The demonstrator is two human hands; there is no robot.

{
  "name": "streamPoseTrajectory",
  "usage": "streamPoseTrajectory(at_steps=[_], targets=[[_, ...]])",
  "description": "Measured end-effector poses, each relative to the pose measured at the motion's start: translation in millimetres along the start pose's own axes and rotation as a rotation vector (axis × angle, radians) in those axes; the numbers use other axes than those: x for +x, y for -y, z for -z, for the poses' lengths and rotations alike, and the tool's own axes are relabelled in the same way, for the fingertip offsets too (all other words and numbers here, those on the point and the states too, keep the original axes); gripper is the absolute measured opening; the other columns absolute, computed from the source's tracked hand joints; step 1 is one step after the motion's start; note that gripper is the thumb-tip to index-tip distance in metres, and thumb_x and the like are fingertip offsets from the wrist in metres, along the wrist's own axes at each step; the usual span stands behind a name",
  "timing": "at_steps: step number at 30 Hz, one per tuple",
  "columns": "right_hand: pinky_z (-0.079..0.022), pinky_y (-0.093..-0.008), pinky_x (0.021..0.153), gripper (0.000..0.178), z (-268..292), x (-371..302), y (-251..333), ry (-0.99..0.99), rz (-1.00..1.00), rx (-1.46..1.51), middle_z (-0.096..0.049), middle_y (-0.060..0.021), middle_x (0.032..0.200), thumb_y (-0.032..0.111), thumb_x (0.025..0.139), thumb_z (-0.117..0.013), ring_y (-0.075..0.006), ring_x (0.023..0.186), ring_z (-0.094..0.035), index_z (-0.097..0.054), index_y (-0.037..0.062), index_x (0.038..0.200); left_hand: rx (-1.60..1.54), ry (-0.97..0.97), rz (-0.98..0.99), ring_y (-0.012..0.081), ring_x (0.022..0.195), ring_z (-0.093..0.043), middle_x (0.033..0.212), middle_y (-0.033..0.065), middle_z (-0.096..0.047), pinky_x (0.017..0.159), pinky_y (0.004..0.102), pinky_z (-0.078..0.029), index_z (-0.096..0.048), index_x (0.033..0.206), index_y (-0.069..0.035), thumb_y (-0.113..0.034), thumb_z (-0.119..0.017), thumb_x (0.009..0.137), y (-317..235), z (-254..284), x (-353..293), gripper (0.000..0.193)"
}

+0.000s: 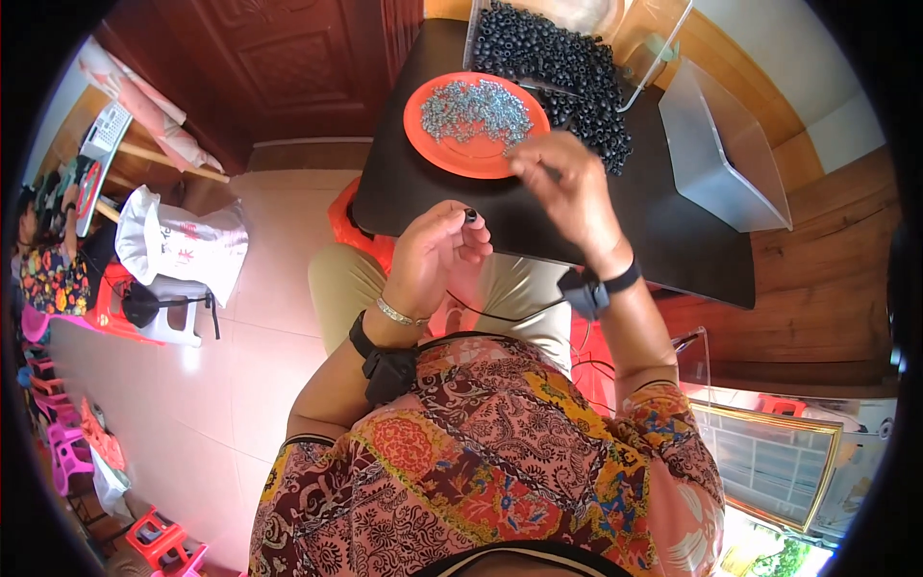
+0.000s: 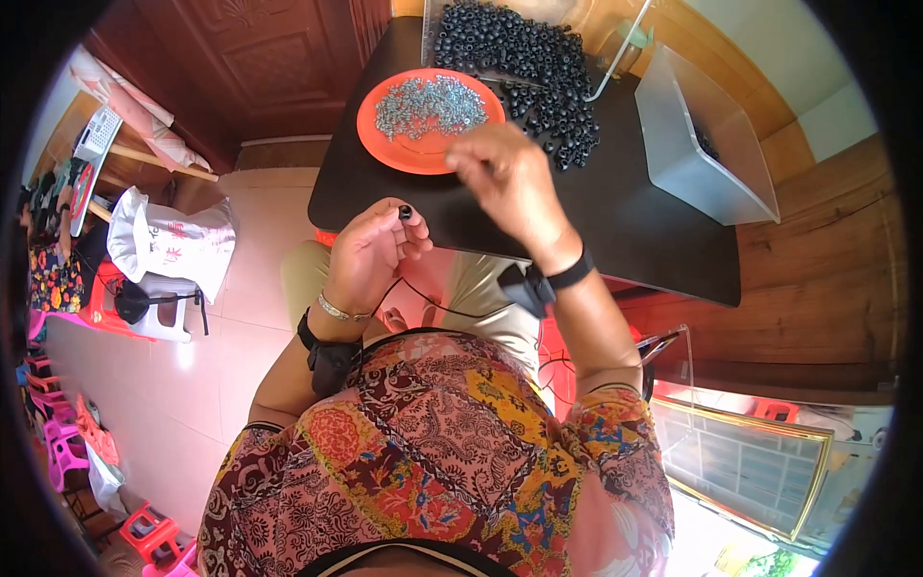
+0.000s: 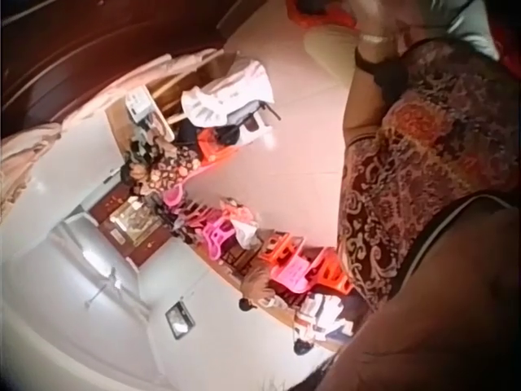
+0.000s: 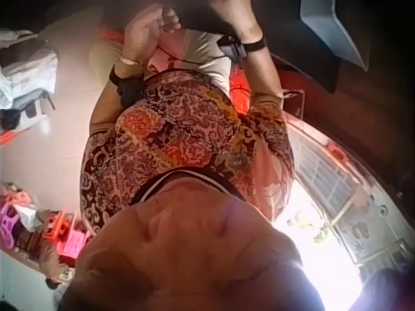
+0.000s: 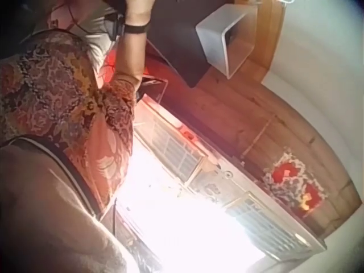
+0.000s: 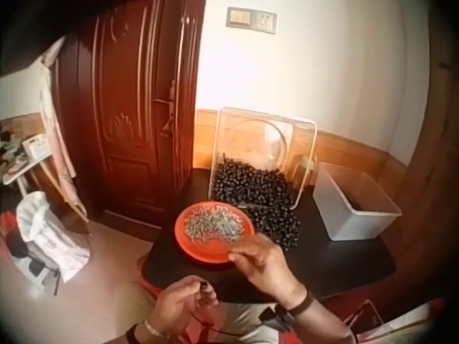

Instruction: Manually inserting small silver components into black plastic housings.

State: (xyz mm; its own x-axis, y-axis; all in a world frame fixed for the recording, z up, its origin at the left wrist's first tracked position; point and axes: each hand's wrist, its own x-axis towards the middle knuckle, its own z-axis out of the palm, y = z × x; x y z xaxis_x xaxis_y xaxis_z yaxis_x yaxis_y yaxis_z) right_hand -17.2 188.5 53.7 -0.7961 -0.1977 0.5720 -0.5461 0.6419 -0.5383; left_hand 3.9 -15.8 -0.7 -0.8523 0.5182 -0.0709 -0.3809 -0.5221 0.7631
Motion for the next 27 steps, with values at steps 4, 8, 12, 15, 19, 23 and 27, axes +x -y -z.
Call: streamPoseTrajectory(at_steps=[4, 8, 12, 15, 19, 23, 27], targets=[[-0.05, -0.0348, 0.075, 0.013, 1, 33, -38, 0.103, -0.046, -0.203, -0.066, -0.0117, 0.086, 0.011, 0.08, -0.064, -0.0275, 0.085, -0.062, -0.069, 0.0049, 0.09, -0.053, -0.036, -0.002, 0.0175, 0.08, -0.061, 0.087, 0.0059, -0.062, 0.074, 0.0286, -0.045, -0.058, 0.093, -0.005, -0.024, -0.049, 0.092, 1, 6, 2, 0.021], [-0.05, -0.0392, 0.078, 0.016, -11, 54, -49, 0.326, -0.153, -0.297, -0.067, -0.0128, 0.084, 0.017, 0.078, -0.063, -0.0312, 0.085, -0.063, -0.07, 0.0087, 0.089, -0.091, -0.059, 0.015, 0.0182, 0.08, -0.061, 0.086, 0.0062, -0.063, 0.073, 0.029, -0.046, -0.058, 0.093, -0.005, -0.022, -0.049, 0.092, 1, 9, 2, 0.02], [-0.051, -0.0407, 0.075, 0.014, -25, 63, -54, 0.397, -0.079, -0.365, -0.067, -0.0133, 0.081, 0.018, 0.076, -0.065, -0.0323, 0.08, -0.064, -0.069, 0.0078, 0.086, -0.079, -0.073, 0.026, 0.021, 0.081, -0.061, 0.088, 0.0075, -0.061, 0.074, 0.0298, -0.045, -0.055, 0.091, -0.005, -0.023, -0.044, 0.095, 0, 11, 2, 0.021], [-0.051, -0.0421, 0.074, 0.011, -34, 67, -61, 0.429, 0.003, -0.404, -0.067, -0.0142, 0.08, 0.015, 0.077, -0.063, -0.033, 0.081, -0.064, -0.067, 0.0072, 0.082, -0.08, -0.073, 0.028, 0.021, 0.081, -0.061, 0.088, 0.0076, -0.061, 0.073, 0.0294, -0.045, -0.055, 0.091, -0.005, -0.022, -0.043, 0.095, 1, 13, 2, 0.021], [-0.05, -0.0435, 0.074, 0.009, -42, 68, -70, 0.453, 0.085, -0.465, -0.067, -0.0156, 0.08, 0.011, 0.076, -0.06, -0.0342, 0.082, -0.064, -0.066, 0.0067, 0.081, -0.128, -0.058, 0.027, 0.0192, 0.079, -0.062, 0.086, 0.007, -0.063, 0.072, 0.0295, -0.047, -0.058, 0.093, -0.004, -0.021, -0.048, 0.093, 2, 13, 4, 0.019], [-0.05, -0.0445, 0.075, 0.011, -42, 69, -71, 0.486, 0.092, -0.519, -0.067, -0.017, 0.081, 0.009, 0.076, -0.057, -0.0354, 0.082, -0.064, -0.066, 0.0061, 0.081, -0.127, -0.057, 0.029, 0.0195, 0.079, -0.062, 0.086, 0.0072, -0.063, 0.073, 0.0297, -0.047, -0.058, 0.093, -0.004, -0.021, -0.048, 0.093, 3, 13, 5, 0.019], [-0.05, -0.0453, 0.074, 0.011, -40, 69, -66, 0.534, 0.061, -0.539, -0.067, -0.0175, 0.082, 0.008, 0.076, -0.056, -0.0364, 0.082, -0.063, -0.066, 0.0053, 0.081, -0.129, -0.053, 0.031, 0.0196, 0.079, -0.062, 0.086, 0.0072, -0.063, 0.073, 0.0298, -0.047, -0.058, 0.093, -0.004, -0.021, -0.048, 0.093, 3, 11, 5, 0.019]])
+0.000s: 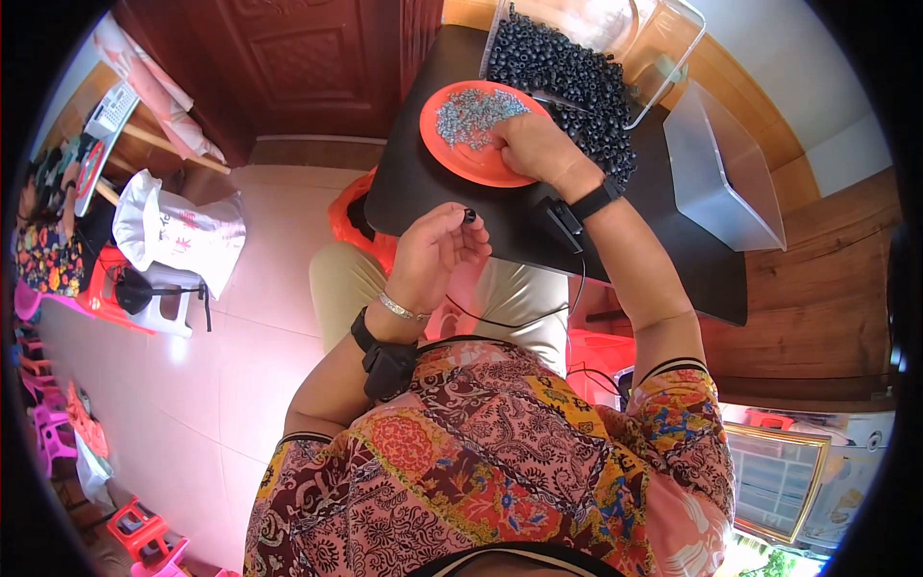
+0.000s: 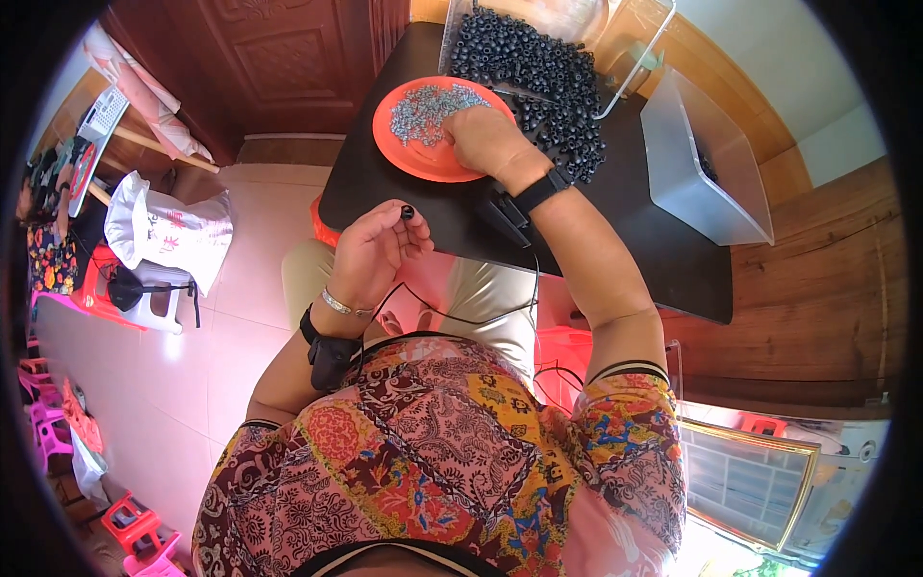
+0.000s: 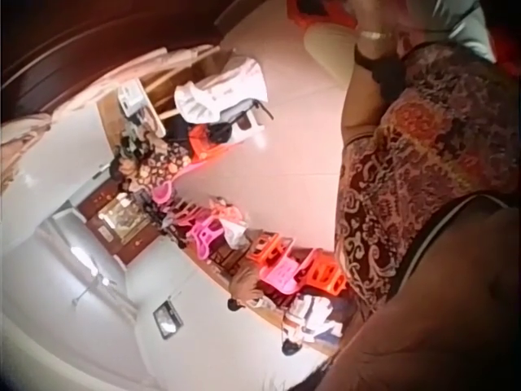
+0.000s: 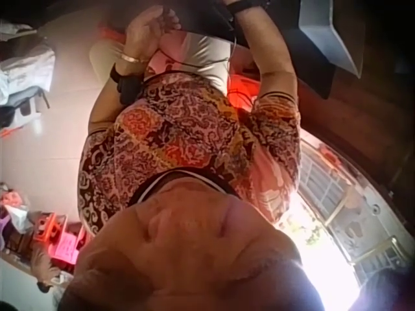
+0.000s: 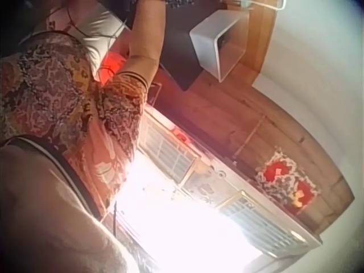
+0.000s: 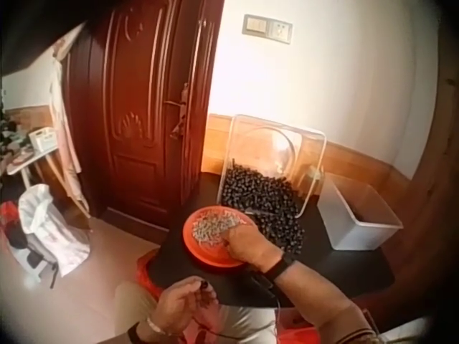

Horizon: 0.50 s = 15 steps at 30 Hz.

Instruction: Manually inserting small silver components into black plastic housings.

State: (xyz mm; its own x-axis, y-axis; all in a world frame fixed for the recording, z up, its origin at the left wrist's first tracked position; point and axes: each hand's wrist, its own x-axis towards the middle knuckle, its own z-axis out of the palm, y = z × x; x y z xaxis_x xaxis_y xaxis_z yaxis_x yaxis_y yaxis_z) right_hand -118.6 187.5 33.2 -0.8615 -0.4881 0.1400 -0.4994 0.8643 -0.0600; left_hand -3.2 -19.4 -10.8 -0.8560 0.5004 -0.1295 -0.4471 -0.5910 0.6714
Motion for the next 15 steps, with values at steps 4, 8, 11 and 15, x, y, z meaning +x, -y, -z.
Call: streamPoseTrajectory(at_steps=[4, 8, 11, 15], targets=[[-0.051, -0.0413, 0.075, 0.014, 10, -11, 7, -0.078, -0.016, 0.171, -0.066, -0.0186, 0.081, 0.007, 0.075, -0.059, -0.0343, 0.081, -0.064, -0.067, 0.0047, 0.086, 0.04, 0.003, 0.016, 0.0195, 0.08, -0.062, 0.088, 0.0068, -0.062, 0.073, 0.0292, -0.046, -0.057, 0.094, -0.005, -0.022, -0.046, 0.094, -1, -4, 2, 0.02], [-0.05, -0.0252, 0.073, 0.017, 36, -38, 42, -0.237, -0.175, 0.743, -0.067, -0.0068, 0.08, 0.002, 0.079, -0.063, -0.0136, 0.074, -0.062, -0.068, 0.0017, 0.094, 0.068, 0.031, -0.007, 0.0169, 0.08, -0.061, 0.088, 0.0054, -0.063, 0.073, 0.0284, -0.046, -0.058, 0.096, -0.005, -0.022, -0.049, 0.093, -3, -11, 1, 0.02], [-0.049, -0.0223, 0.077, 0.011, 36, -65, 63, -0.265, -0.194, 1.255, -0.067, -0.0013, 0.089, -0.002, 0.086, -0.062, -0.0066, 0.082, -0.06, -0.067, 0.0003, 0.095, 0.077, 0.056, -0.038, 0.0161, 0.08, -0.06, 0.088, 0.005, -0.062, 0.073, 0.0274, -0.045, -0.058, 0.096, -0.005, -0.023, -0.049, 0.094, -2, -17, 2, 0.02], [-0.05, -0.0224, 0.074, 0.012, 25, -90, 77, -0.26, -0.208, 1.532, -0.066, -0.0009, 0.086, -0.003, 0.086, -0.061, -0.0072, 0.078, -0.061, -0.066, 0.0013, 0.097, 0.061, 0.087, -0.028, 0.0157, 0.079, -0.059, 0.088, 0.0049, -0.062, 0.073, 0.0271, -0.044, -0.057, 0.097, -0.006, -0.023, -0.049, 0.094, 1, -25, 4, 0.02]])
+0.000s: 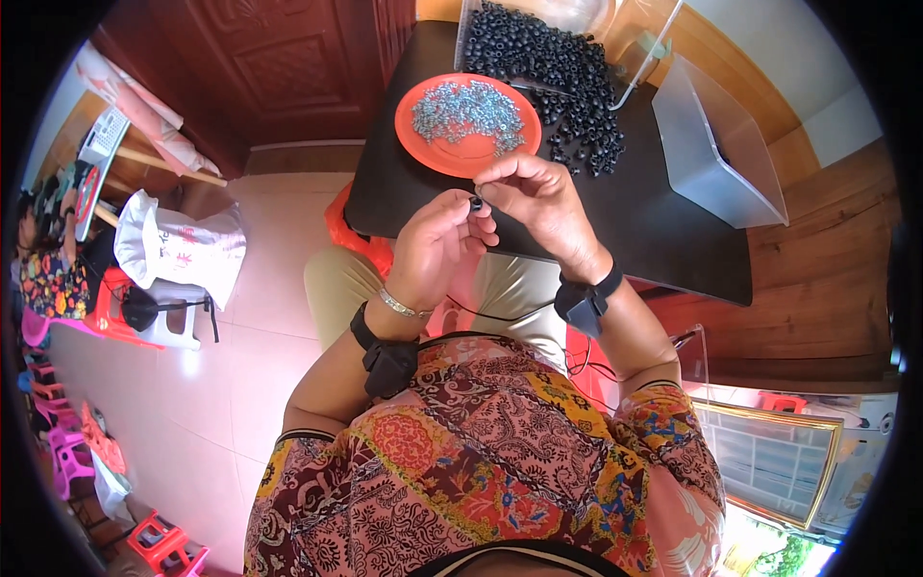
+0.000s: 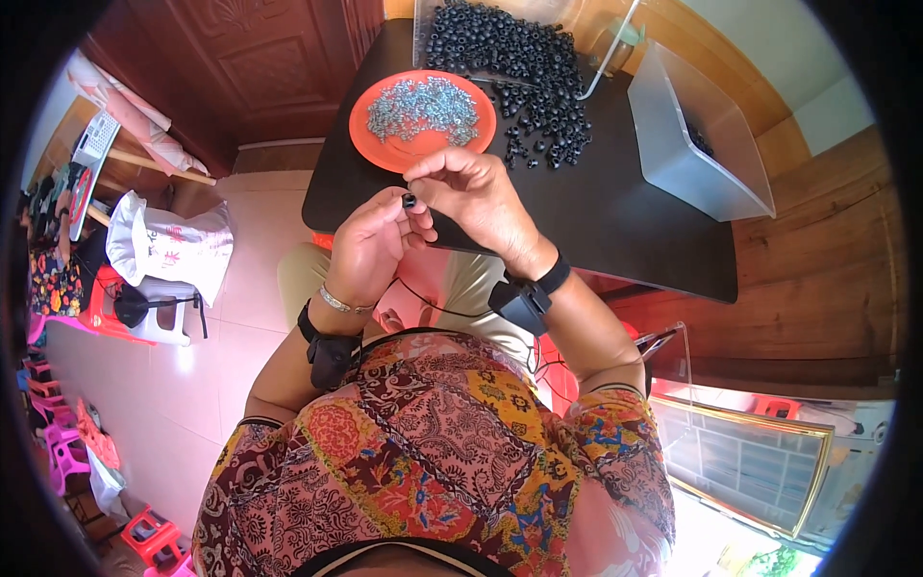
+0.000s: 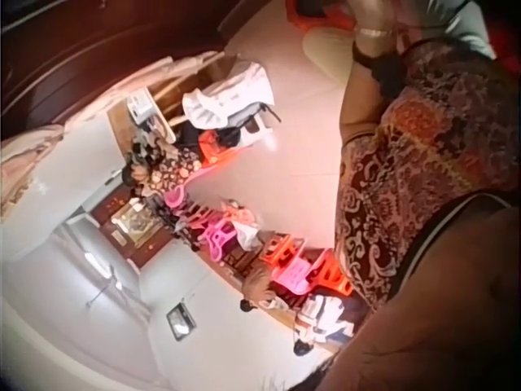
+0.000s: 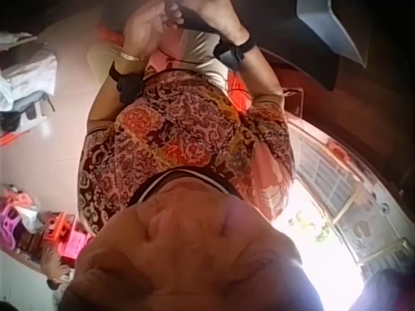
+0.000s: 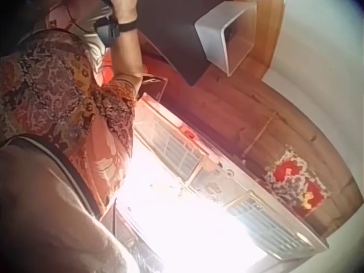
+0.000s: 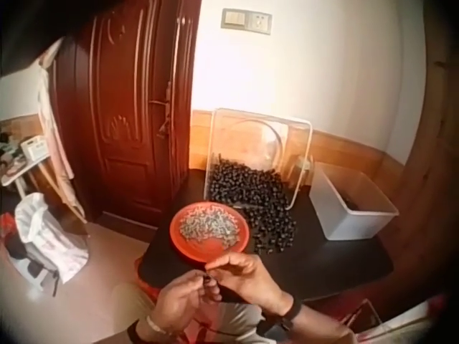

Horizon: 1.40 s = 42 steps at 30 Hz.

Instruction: Manually inserting small silver components into black plastic housings.

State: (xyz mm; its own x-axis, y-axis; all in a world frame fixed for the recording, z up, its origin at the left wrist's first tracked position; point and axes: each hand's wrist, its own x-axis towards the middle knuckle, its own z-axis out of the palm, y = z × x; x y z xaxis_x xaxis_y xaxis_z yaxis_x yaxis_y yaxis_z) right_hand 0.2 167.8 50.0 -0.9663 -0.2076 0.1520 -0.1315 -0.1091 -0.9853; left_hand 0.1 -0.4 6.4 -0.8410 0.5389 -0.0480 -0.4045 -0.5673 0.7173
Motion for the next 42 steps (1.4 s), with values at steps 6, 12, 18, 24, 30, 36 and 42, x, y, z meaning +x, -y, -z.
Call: streamPoseTrajectory(at_steps=[6, 12, 18, 24, 30, 36, 42], targets=[[-0.051, -0.0221, 0.068, 0.012, -3, -18, -13, -0.084, 0.162, -0.125, -0.064, -0.0028, 0.087, -0.006, 0.085, -0.062, -0.008, 0.075, -0.062, -0.066, 0.0011, 0.094, 0.033, -0.017, 0.054, 0.0158, 0.08, -0.059, 0.088, 0.0048, -0.061, 0.074, 0.0273, -0.043, -0.057, 0.098, -0.005, -0.023, -0.048, 0.093, 10, -5, 2, 0.021], [-0.053, -0.0275, 0.07, 0.018, 1, -23, -25, -0.149, 0.481, -0.582, -0.064, -0.0079, 0.088, -0.008, 0.077, -0.062, -0.0169, 0.081, -0.064, -0.066, 0.0019, 0.091, 0.072, 0.0, 0.043, 0.0137, 0.082, -0.058, 0.089, 0.0027, -0.061, 0.074, 0.0266, -0.042, -0.057, 0.1, -0.005, -0.025, -0.045, 0.094, 18, -5, 2, 0.024], [-0.052, -0.0317, 0.072, 0.019, -3, -28, -30, -0.202, 0.574, -0.604, -0.065, -0.0081, 0.089, -0.007, 0.075, -0.062, -0.0221, 0.082, -0.064, -0.063, 0.0033, 0.091, 0.12, -0.032, 0.015, 0.0122, 0.082, -0.056, 0.088, 0.0022, -0.06, 0.074, 0.0273, -0.042, -0.057, 0.098, -0.005, -0.025, -0.043, 0.094, 20, -5, 2, 0.025], [-0.052, -0.0333, 0.075, 0.019, 1, -32, -37, -0.18, 0.543, -0.567, -0.066, -0.0077, 0.091, -0.004, 0.075, -0.067, -0.0239, 0.086, -0.064, -0.064, 0.004, 0.093, 0.103, -0.014, 0.018, 0.0132, 0.082, -0.056, 0.087, 0.0033, -0.06, 0.074, 0.0282, -0.042, -0.056, 0.096, -0.005, -0.025, -0.043, 0.095, 22, 0, 4, 0.025], [-0.051, -0.0357, 0.079, 0.014, 40, -22, -3, -0.275, 0.57, -0.935, -0.067, -0.0092, 0.089, 0.0, 0.074, -0.069, -0.0259, 0.088, -0.064, -0.067, 0.0044, 0.087, 0.123, -0.009, 0.042, 0.0169, 0.08, -0.059, 0.087, 0.0049, -0.06, 0.072, 0.0292, -0.043, -0.056, 0.092, -0.005, -0.025, -0.045, 0.094, 11, 3, -1, 0.023], [-0.049, -0.0363, 0.079, 0.013, 118, -6, 5, -0.28, 0.337, -1.342, -0.065, -0.0088, 0.088, 0.006, 0.074, -0.069, -0.0289, 0.089, -0.06, -0.067, 0.0052, 0.087, 0.084, -0.026, 0.039, 0.0194, 0.079, -0.06, 0.087, 0.0065, -0.06, 0.073, 0.0301, -0.044, -0.056, 0.09, -0.005, -0.025, -0.045, 0.094, 8, 4, -2, 0.022], [-0.049, -0.0373, 0.079, 0.01, 137, 1, -14, -0.039, 0.319, -1.479, -0.065, -0.0055, 0.086, 0.008, 0.074, -0.066, -0.0274, 0.089, -0.058, -0.067, 0.0078, 0.084, 0.08, -0.019, 0.042, 0.0197, 0.079, -0.06, 0.087, 0.0067, -0.06, 0.073, 0.0305, -0.044, -0.056, 0.09, -0.005, -0.025, -0.045, 0.094, 9, 8, -3, 0.023]])
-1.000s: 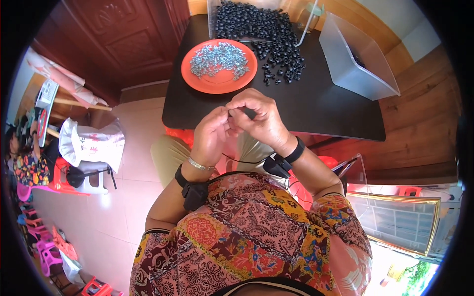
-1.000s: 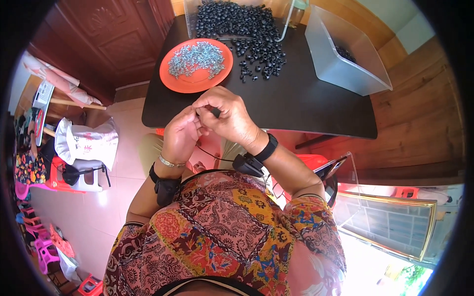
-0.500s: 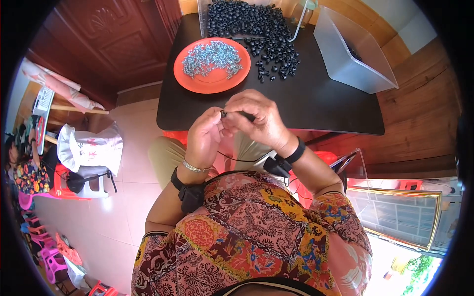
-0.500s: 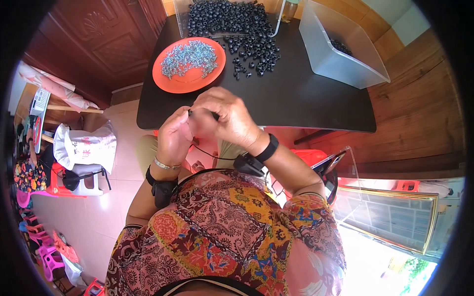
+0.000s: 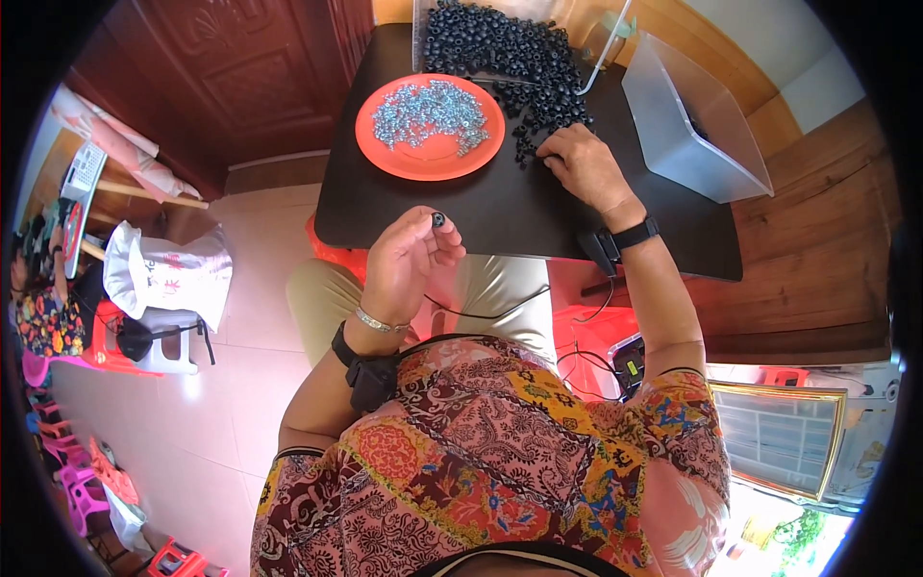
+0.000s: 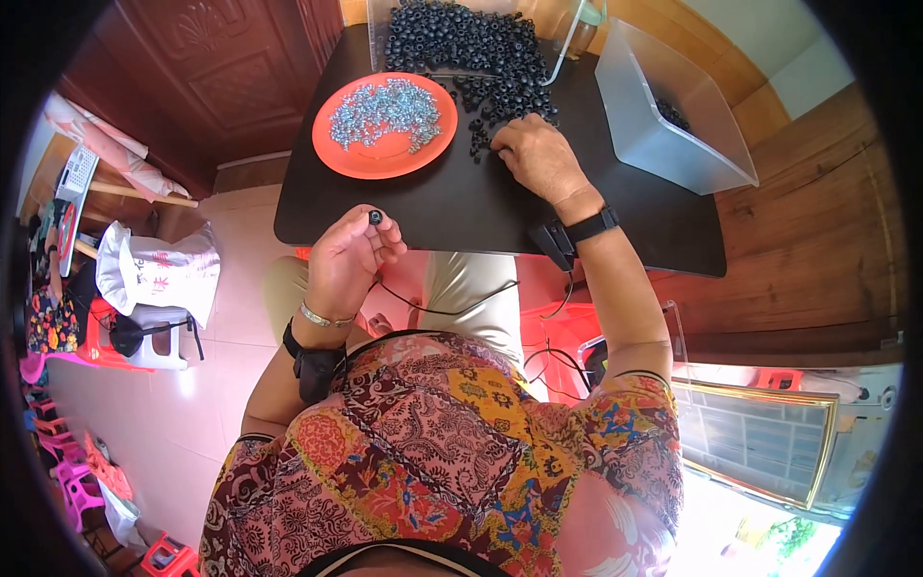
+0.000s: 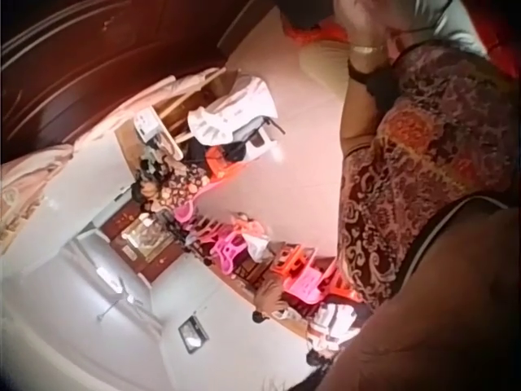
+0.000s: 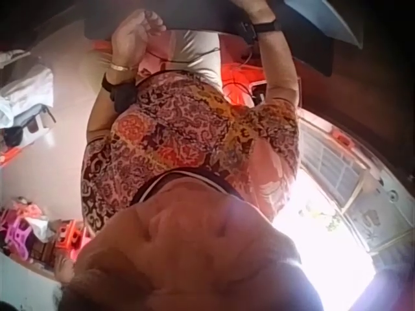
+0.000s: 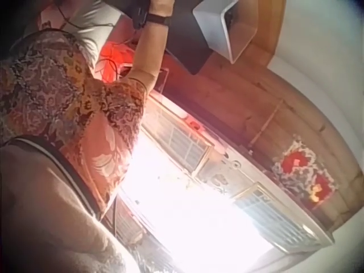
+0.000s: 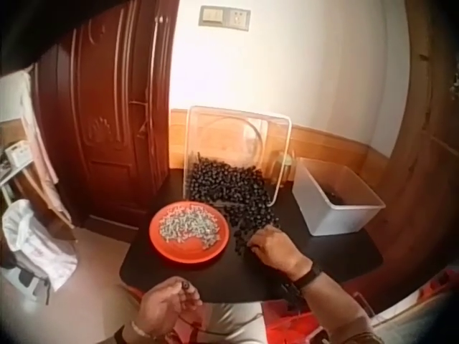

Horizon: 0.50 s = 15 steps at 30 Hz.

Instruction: Manually inserting small silver components into black plastic housings.

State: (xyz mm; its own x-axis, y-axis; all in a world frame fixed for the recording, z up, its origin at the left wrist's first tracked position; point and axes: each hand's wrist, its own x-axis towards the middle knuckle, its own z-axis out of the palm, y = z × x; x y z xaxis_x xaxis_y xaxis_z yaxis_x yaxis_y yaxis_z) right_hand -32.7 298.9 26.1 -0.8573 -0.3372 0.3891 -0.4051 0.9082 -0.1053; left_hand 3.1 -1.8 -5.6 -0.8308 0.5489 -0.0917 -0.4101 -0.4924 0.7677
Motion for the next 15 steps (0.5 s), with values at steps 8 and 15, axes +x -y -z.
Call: streamPoseTrajectory(at_steps=[8, 15], targets=[[-0.048, -0.0276, 0.077, 0.013, 6, 5, 25, 0.028, -0.285, 0.513, -0.064, -0.003, 0.085, 0.006, 0.084, -0.061, -0.0146, 0.084, -0.059, -0.067, 0.0057, 0.096, -0.009, 0.0, 0.019, 0.0189, 0.08, -0.06, 0.088, 0.0063, -0.061, 0.074, 0.0296, -0.044, -0.056, 0.091, -0.006, -0.025, -0.046, 0.094, 0, 0, -1, 0.022], [-0.047, -0.0249, 0.079, 0.015, 6, 6, 72, 0.102, -0.373, 1.471, -0.063, -0.001, 0.088, 0.011, 0.089, -0.065, -0.0099, 0.08, -0.058, -0.065, 0.0015, 0.1, -0.013, 0.043, 0.021, 0.0181, 0.082, -0.059, 0.089, 0.0067, -0.06, 0.073, 0.0278, -0.044, -0.054, 0.094, -0.006, -0.025, -0.044, 0.095, -3, -11, -3, 0.021]])
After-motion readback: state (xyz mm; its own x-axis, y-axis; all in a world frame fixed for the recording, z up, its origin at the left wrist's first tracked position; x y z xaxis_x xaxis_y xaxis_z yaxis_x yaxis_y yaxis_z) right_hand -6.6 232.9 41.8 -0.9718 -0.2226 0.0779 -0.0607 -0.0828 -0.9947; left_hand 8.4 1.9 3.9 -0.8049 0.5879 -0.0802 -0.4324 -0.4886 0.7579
